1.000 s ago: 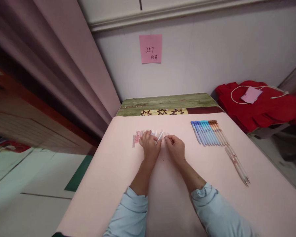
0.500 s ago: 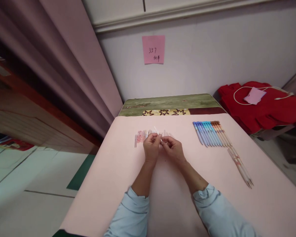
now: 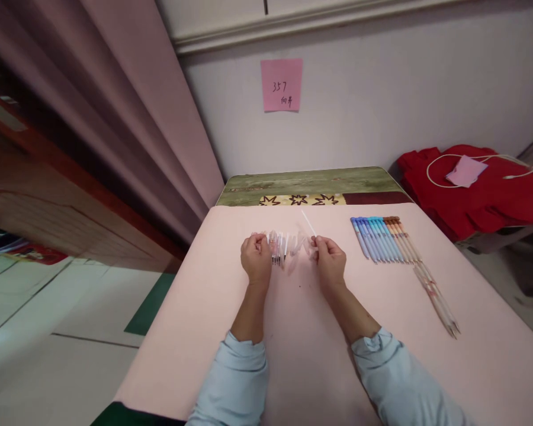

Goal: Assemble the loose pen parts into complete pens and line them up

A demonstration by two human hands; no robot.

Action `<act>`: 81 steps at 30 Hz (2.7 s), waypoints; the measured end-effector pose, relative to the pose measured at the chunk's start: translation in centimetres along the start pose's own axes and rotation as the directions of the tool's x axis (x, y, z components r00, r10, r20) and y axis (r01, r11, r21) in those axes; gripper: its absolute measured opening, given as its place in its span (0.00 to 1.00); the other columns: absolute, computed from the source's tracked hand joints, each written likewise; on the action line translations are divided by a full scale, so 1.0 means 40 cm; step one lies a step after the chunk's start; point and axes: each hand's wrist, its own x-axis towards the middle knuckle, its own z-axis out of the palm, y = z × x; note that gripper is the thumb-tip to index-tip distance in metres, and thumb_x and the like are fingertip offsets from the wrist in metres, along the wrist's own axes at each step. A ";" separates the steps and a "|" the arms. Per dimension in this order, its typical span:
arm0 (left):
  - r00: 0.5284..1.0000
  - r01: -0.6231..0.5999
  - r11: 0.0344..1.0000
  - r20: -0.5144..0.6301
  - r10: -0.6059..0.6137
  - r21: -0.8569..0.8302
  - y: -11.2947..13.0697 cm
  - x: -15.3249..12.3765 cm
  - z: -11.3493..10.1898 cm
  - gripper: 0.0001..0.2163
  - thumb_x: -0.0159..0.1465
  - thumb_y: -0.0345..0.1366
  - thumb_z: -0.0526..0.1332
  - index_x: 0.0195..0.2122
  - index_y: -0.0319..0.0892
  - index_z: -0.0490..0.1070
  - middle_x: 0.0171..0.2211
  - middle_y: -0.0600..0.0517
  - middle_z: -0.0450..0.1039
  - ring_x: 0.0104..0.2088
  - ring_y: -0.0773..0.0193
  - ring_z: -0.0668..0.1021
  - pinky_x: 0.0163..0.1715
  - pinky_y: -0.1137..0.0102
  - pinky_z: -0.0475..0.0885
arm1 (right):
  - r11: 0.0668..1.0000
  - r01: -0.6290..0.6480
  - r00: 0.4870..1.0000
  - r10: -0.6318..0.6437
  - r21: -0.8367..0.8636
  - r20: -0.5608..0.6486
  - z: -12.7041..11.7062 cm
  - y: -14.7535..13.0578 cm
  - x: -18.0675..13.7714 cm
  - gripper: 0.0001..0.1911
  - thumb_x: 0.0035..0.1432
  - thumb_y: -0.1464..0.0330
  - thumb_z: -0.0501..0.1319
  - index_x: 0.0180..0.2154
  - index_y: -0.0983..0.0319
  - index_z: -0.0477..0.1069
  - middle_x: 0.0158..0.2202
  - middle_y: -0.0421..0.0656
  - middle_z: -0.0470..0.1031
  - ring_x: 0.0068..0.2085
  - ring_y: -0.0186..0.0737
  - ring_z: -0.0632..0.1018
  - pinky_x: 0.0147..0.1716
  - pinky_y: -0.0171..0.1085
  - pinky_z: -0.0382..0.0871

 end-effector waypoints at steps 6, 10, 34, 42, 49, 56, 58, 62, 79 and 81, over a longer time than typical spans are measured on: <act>0.947 0.222 0.912 0.298 -0.117 -0.345 0.055 -0.034 0.022 0.09 0.58 0.41 0.65 0.34 0.42 0.77 0.25 0.53 0.71 0.23 0.67 0.69 0.26 0.70 0.66 | 0.998 0.031 0.996 -0.036 0.061 0.082 0.002 0.006 0.001 0.19 0.57 0.54 0.62 0.33 0.64 0.76 0.33 0.44 0.77 0.23 0.29 0.66 0.23 0.32 0.61; 0.827 0.472 0.750 0.528 -0.194 -0.464 0.071 -0.052 0.036 0.13 0.54 0.43 0.69 0.37 0.40 0.78 0.26 0.53 0.73 0.20 0.72 0.66 0.20 0.73 0.61 | 0.988 0.135 0.946 -0.104 -0.080 0.308 0.002 -0.010 -0.012 0.17 0.58 0.56 0.61 0.33 0.63 0.78 0.26 0.40 0.74 0.25 0.33 0.68 0.26 0.33 0.63; 0.882 0.462 0.580 0.280 -0.379 -0.671 0.062 -0.011 0.014 0.16 0.56 0.46 0.66 0.31 0.40 0.65 0.26 0.50 0.77 0.17 0.71 0.71 0.16 0.77 0.60 | 0.294 0.693 0.718 -0.364 -0.658 0.594 -0.033 0.014 0.007 0.21 0.65 0.73 0.51 0.54 0.54 0.73 0.57 0.48 0.71 0.61 0.49 0.65 0.59 0.50 0.53; 0.874 0.474 0.592 0.264 -0.409 -0.652 0.059 -0.011 0.012 0.16 0.56 0.47 0.66 0.30 0.39 0.66 0.25 0.50 0.76 0.17 0.72 0.71 0.16 0.77 0.61 | 0.618 0.518 0.855 -0.362 -0.592 0.370 -0.034 0.010 0.016 0.17 0.55 0.76 0.51 0.41 0.60 0.74 0.50 0.49 0.73 0.53 0.46 0.72 0.53 0.45 0.64; 0.883 0.457 0.597 0.255 -0.393 -0.660 0.052 -0.009 0.016 0.16 0.56 0.47 0.66 0.32 0.39 0.67 0.24 0.50 0.76 0.17 0.72 0.71 0.16 0.77 0.61 | 0.723 0.286 0.955 -0.271 -0.629 0.122 -0.073 0.005 0.058 0.16 0.54 0.67 0.55 0.43 0.61 0.75 0.42 0.48 0.77 0.38 0.45 0.76 0.40 0.42 0.68; 0.877 0.464 0.590 0.253 -0.408 -0.661 0.048 -0.008 0.015 0.15 0.57 0.46 0.66 0.32 0.39 0.67 0.23 0.51 0.75 0.17 0.71 0.71 0.16 0.77 0.60 | 0.588 0.181 0.983 -0.130 -0.788 0.129 -0.105 -0.024 0.075 0.09 0.53 0.62 0.60 0.31 0.56 0.78 0.29 0.42 0.78 0.30 0.42 0.74 0.29 0.38 0.59; 0.875 0.468 0.587 0.251 -0.415 -0.661 0.048 -0.008 0.015 0.15 0.57 0.46 0.66 0.32 0.39 0.68 0.23 0.51 0.75 0.17 0.71 0.71 0.16 0.77 0.59 | 0.533 0.230 0.973 -0.145 -0.814 0.179 -0.099 -0.031 0.068 0.09 0.52 0.62 0.61 0.33 0.55 0.79 0.32 0.42 0.78 0.32 0.42 0.75 0.29 0.38 0.58; 0.874 0.470 0.583 0.255 -0.414 -0.663 0.047 -0.010 0.015 0.15 0.56 0.46 0.66 0.32 0.39 0.68 0.23 0.51 0.75 0.17 0.71 0.71 0.16 0.76 0.59 | 0.449 0.307 0.951 -0.172 -0.839 0.257 -0.086 -0.034 0.054 0.11 0.53 0.58 0.63 0.36 0.55 0.79 0.35 0.42 0.78 0.35 0.43 0.75 0.31 0.38 0.59; 0.858 0.436 0.607 0.103 -0.504 -0.664 0.032 0.016 -0.010 0.12 0.56 0.43 0.65 0.32 0.38 0.71 0.17 0.58 0.66 0.13 0.76 0.60 0.14 0.77 0.51 | 0.456 0.441 0.893 -0.313 -0.773 0.324 -0.062 -0.032 0.031 0.12 0.62 0.61 0.58 0.40 0.57 0.78 0.41 0.44 0.78 0.38 0.43 0.76 0.37 0.40 0.64; 0.859 0.433 0.614 0.095 -0.503 -0.659 0.032 0.015 -0.008 0.12 0.56 0.43 0.64 0.32 0.38 0.71 0.17 0.59 0.66 0.13 0.76 0.61 0.15 0.77 0.51 | 0.381 0.613 0.788 -0.365 -0.692 0.496 -0.047 -0.023 0.019 0.14 0.64 0.61 0.57 0.47 0.57 0.76 0.49 0.46 0.77 0.48 0.46 0.75 0.49 0.43 0.63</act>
